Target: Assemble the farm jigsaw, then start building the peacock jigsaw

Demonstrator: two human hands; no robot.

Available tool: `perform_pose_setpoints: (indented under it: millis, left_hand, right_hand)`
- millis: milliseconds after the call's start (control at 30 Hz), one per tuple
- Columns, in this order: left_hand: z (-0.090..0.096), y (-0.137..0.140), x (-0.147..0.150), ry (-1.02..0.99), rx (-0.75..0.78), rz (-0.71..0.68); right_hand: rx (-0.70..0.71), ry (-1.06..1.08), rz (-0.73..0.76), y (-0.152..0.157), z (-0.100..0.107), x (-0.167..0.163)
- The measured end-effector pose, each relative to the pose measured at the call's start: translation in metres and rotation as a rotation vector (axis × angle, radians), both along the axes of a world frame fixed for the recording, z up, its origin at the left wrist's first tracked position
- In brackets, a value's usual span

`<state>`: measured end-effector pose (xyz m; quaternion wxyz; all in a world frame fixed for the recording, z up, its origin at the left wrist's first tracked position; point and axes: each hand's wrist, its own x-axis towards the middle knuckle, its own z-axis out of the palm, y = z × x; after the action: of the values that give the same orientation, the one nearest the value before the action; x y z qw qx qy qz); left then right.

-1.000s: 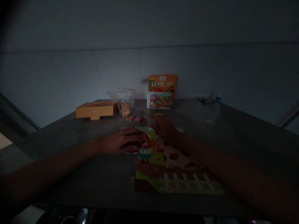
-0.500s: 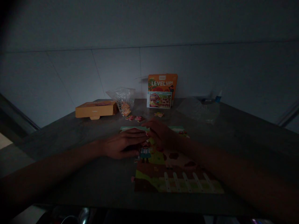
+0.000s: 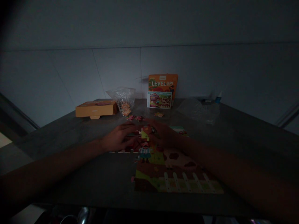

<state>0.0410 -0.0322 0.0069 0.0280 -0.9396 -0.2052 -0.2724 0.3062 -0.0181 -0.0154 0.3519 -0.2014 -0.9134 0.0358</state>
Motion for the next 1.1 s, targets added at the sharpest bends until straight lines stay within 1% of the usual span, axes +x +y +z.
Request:
perform_pose_setpoints:
  millis: [133, 333, 433, 700, 800, 900, 967, 1033, 1100]
  left_hand:
    - [-0.0006, 0.0005, 0.0011, 0.021, -0.005, -0.003]
    - [0.0005, 0.0005, 0.0012, -0.008, -0.025, -0.011]
    - [0.0007, -0.0001, 0.0009, -0.010, -0.046, 0.006]
    - [-0.0016, 0.0008, -0.0003, -0.039, -0.073, 0.056]
    - [-0.0007, 0.0008, 0.0003, -0.041, -0.079, 0.048]
    - [0.0006, 0.0006, 0.0010, -0.009, -0.059, -0.017]
    - [0.0006, 0.0005, 0.0008, 0.007, -0.042, -0.041]
    - [0.0002, 0.0004, 0.0001, -0.005, -0.046, -0.022]
    - [-0.0003, 0.0000, -0.0008, -0.026, -0.065, 0.012]
  right_hand:
    - [0.002, -0.036, 0.005, -0.0022, 0.0022, -0.0003]
    - [0.011, -0.037, 0.025, -0.0026, 0.0025, -0.0016]
    - [0.026, -0.045, 0.018, -0.0025, 0.0017, -0.0014]
    - [0.010, -0.039, -0.004, -0.0068, 0.0045, -0.0020]
    - [0.067, 0.012, -0.036, -0.0062, 0.0046, -0.0032]
    - [0.192, 0.130, -0.102, -0.0045, 0.0033, -0.0039]
    - [0.249, 0.186, -0.162, -0.0044, 0.0027, -0.0038]
    - [0.263, 0.214, -0.215, -0.0053, 0.0026, -0.0034]
    - [0.264, 0.216, -0.220, -0.0061, 0.0034, -0.0032]
